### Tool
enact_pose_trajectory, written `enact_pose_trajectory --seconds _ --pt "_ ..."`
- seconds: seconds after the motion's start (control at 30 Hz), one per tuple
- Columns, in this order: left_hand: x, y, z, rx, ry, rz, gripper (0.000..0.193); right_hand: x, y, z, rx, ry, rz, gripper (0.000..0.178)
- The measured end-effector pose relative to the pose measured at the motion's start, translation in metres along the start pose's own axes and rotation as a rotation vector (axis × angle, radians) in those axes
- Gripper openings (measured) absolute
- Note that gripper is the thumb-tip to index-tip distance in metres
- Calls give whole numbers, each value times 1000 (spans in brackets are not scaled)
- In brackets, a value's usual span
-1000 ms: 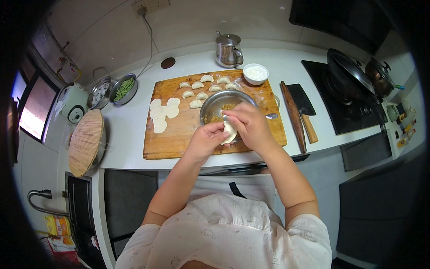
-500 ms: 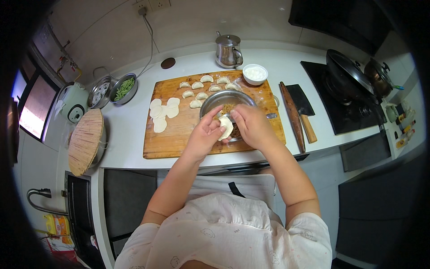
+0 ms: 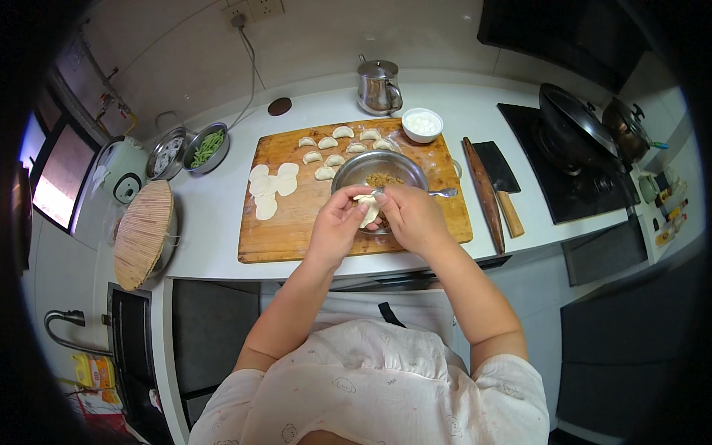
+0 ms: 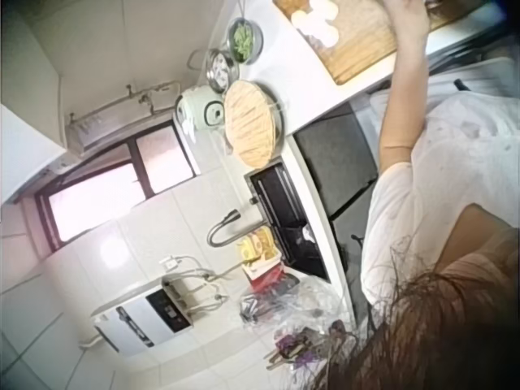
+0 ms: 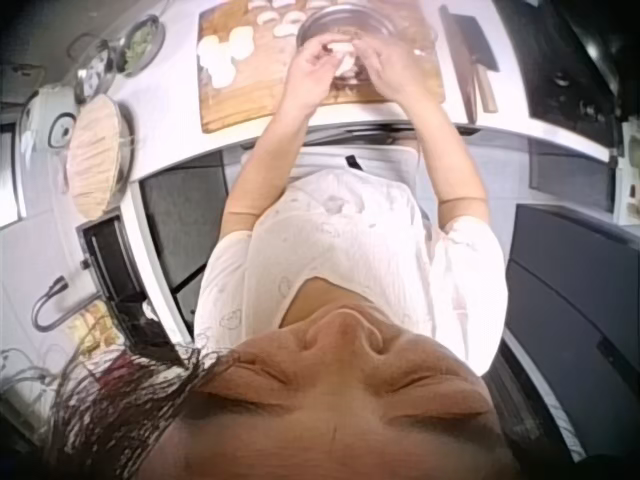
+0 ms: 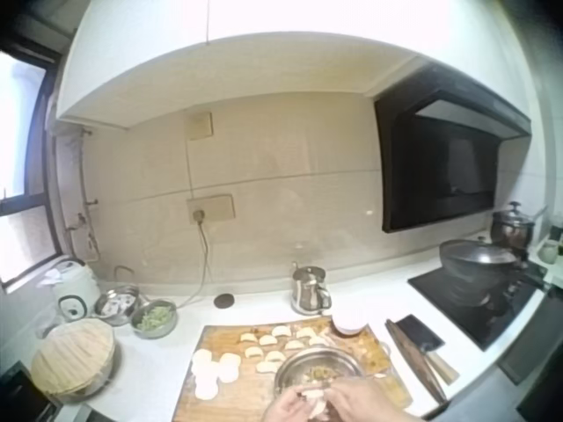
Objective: The person assembles dumplings by placing a spoonful of filling onto round dough wrappers and folding them shut. The completed dumplings are placed on a wooden cutting board next to a pile of unused wrappers.
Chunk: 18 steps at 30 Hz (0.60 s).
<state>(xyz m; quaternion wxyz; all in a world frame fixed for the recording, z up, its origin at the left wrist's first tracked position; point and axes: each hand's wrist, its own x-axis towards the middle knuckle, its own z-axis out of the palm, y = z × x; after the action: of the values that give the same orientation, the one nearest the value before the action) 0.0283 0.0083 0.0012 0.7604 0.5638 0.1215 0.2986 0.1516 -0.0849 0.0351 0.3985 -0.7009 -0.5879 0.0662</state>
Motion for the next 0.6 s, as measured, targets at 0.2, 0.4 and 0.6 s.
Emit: enact_pose_trajectory --seconds 0.2,0.4,0.6 --pt "-1 5 2 37 -10 -11 28 -2 7 18 100 128 -59 14" --pt "-2 5 -2 16 -6 30 28 0 7 11 43 109 -99 15" --pt "0 1 -4 -52 31 48 26 -3 1 13 56 107 -67 17"
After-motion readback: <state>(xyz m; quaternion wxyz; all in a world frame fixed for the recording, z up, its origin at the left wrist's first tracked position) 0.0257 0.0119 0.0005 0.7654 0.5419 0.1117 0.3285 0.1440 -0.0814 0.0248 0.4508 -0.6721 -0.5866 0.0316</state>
